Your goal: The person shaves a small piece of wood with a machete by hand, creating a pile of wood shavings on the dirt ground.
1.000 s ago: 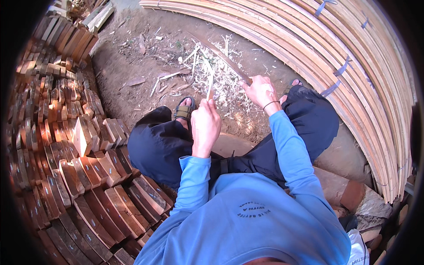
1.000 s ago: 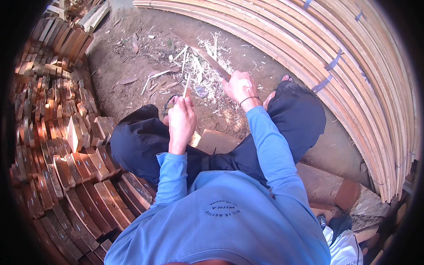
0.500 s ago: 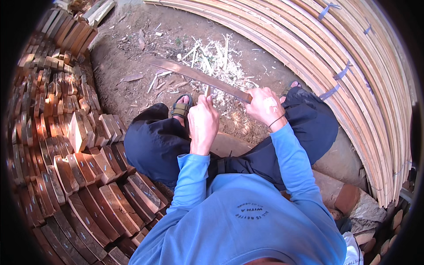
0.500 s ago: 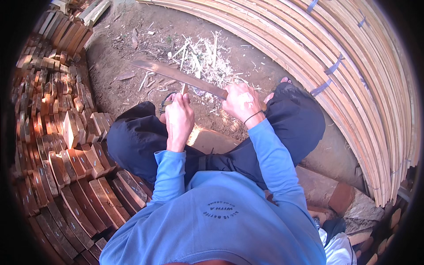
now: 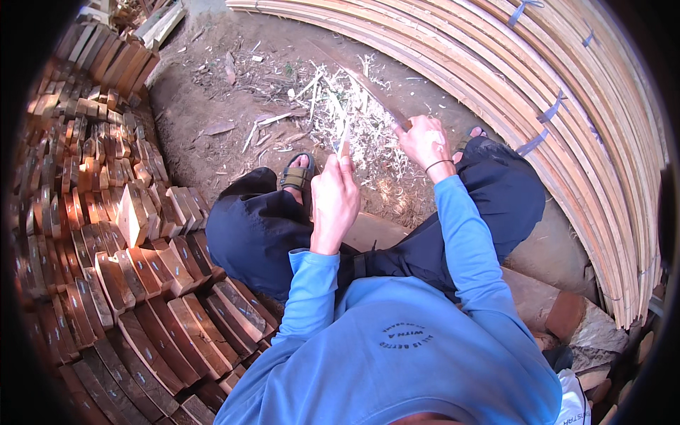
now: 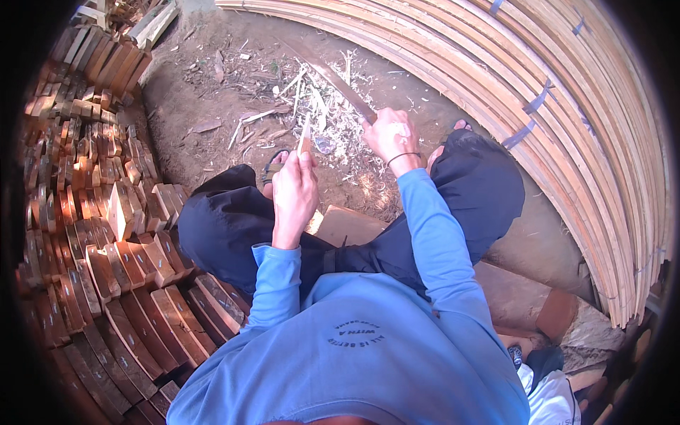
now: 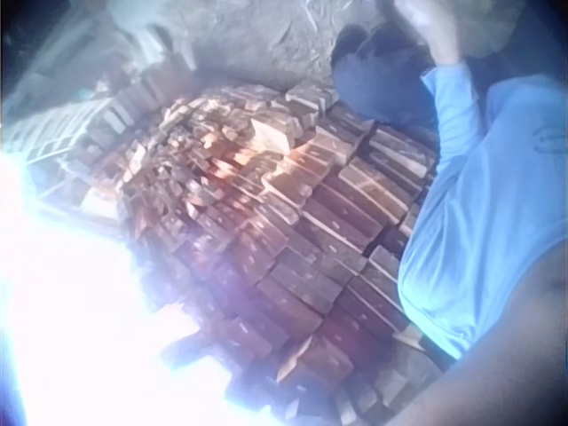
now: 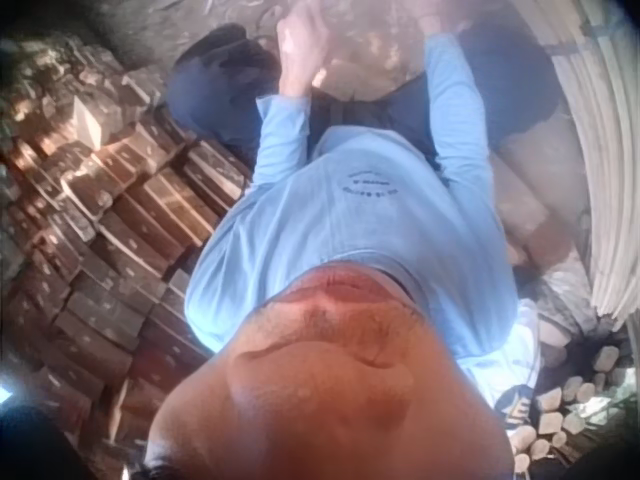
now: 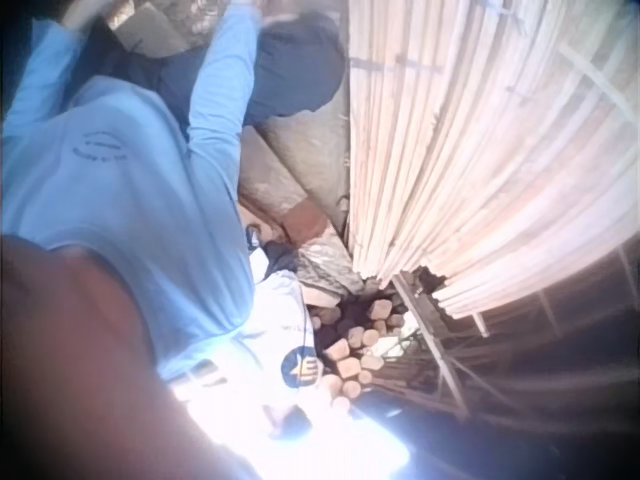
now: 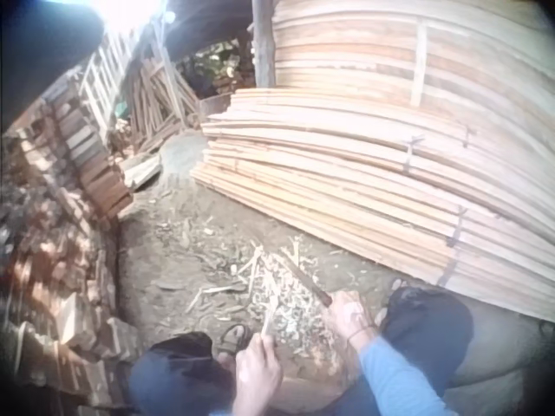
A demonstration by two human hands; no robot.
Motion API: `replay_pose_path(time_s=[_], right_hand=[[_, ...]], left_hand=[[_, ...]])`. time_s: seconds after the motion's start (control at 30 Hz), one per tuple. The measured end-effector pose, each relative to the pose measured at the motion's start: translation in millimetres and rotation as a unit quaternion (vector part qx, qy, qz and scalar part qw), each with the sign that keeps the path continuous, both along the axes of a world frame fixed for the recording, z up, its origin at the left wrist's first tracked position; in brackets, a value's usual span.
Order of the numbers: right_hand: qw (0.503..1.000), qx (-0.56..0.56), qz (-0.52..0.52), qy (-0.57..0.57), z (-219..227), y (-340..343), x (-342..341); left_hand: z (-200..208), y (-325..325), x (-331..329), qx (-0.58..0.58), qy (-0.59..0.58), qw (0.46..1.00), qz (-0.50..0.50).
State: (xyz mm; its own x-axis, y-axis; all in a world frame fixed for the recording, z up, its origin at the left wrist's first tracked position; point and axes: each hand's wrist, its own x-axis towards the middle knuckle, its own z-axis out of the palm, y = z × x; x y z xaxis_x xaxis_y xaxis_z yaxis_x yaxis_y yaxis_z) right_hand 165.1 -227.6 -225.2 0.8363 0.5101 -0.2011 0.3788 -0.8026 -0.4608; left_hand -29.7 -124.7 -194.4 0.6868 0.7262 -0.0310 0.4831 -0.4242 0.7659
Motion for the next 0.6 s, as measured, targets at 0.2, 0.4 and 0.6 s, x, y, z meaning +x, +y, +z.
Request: replay_pose_path(time_s=[0.2, 0.4, 0.6], right_hand=[[0.988, 0.121, 0.092, 0.024, 40.7, -19.3, -23.7], [0.978, 0.106, 0.181, 0.001, 55.5, -34.8, -35.1], [0.984, 0.055, 0.166, 0.032, 46.5, -34.2, -33.0]], left_hand=[[19.6, 7.2, 8.6, -0.439, -0.183, 0.878, 0.052], [25.9, 16.5, 3.1, -0.477, -0.189, 0.855, 0.080], [25.4, 15.9, 0.0, -0.502, -0.188, 0.842, 0.067]])
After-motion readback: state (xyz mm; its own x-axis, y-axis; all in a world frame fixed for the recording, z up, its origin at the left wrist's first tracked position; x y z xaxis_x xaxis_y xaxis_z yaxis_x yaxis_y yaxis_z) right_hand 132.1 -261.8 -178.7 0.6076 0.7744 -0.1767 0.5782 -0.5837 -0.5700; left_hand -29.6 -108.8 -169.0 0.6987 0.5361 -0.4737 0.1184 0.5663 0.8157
